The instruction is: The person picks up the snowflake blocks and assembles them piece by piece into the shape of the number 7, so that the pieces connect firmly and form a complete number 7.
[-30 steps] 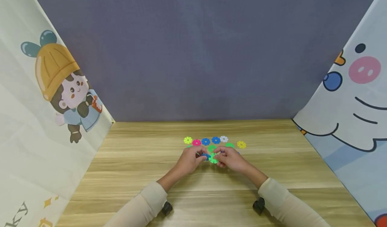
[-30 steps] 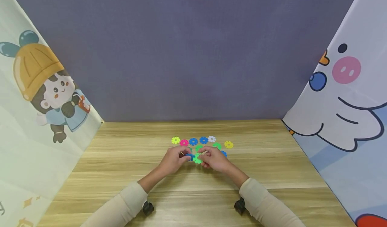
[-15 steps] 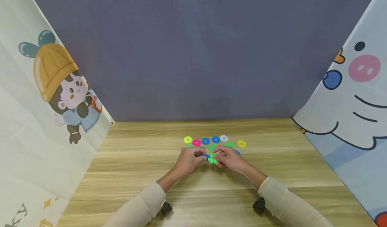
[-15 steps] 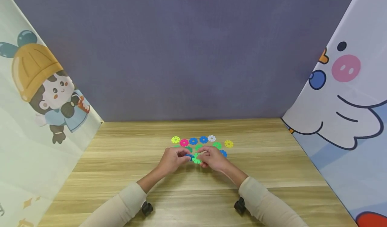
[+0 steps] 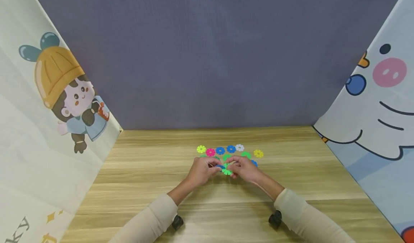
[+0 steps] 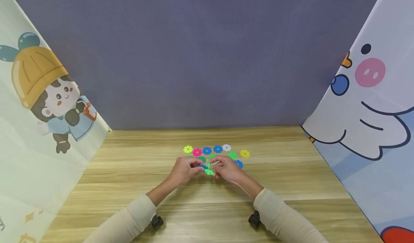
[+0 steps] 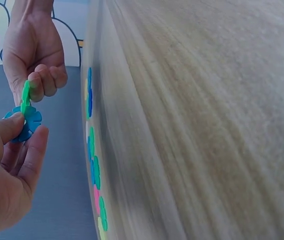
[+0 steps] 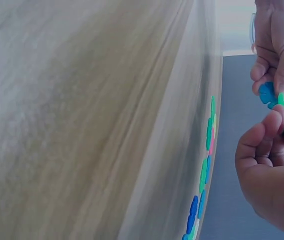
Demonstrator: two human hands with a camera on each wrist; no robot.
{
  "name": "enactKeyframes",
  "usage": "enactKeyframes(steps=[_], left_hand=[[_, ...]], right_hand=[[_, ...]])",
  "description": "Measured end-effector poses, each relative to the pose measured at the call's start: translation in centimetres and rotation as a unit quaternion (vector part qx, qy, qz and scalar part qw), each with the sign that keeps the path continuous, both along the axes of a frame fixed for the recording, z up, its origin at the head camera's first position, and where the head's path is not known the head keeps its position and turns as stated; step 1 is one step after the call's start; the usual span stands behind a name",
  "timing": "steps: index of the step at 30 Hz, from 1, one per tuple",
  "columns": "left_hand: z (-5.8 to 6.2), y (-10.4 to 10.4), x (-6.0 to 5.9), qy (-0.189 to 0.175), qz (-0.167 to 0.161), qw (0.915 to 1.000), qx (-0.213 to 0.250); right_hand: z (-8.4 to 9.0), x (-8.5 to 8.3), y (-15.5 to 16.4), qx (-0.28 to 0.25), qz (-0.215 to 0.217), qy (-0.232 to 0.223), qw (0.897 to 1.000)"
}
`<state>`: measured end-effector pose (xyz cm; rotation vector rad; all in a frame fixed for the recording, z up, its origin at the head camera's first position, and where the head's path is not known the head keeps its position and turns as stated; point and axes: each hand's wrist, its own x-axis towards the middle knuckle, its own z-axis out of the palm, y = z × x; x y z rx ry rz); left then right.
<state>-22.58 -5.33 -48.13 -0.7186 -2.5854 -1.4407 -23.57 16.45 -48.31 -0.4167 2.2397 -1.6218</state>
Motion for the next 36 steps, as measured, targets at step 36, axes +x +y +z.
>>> enactKeyframes(steps=[36], left_hand=[[-0.4,0.3,-0.3,-0.061,-0.072,0.9921,-0.083]], right_hand=[[-0.3,0.0,-0.1,0.009,0.007,-0.012,1.0]])
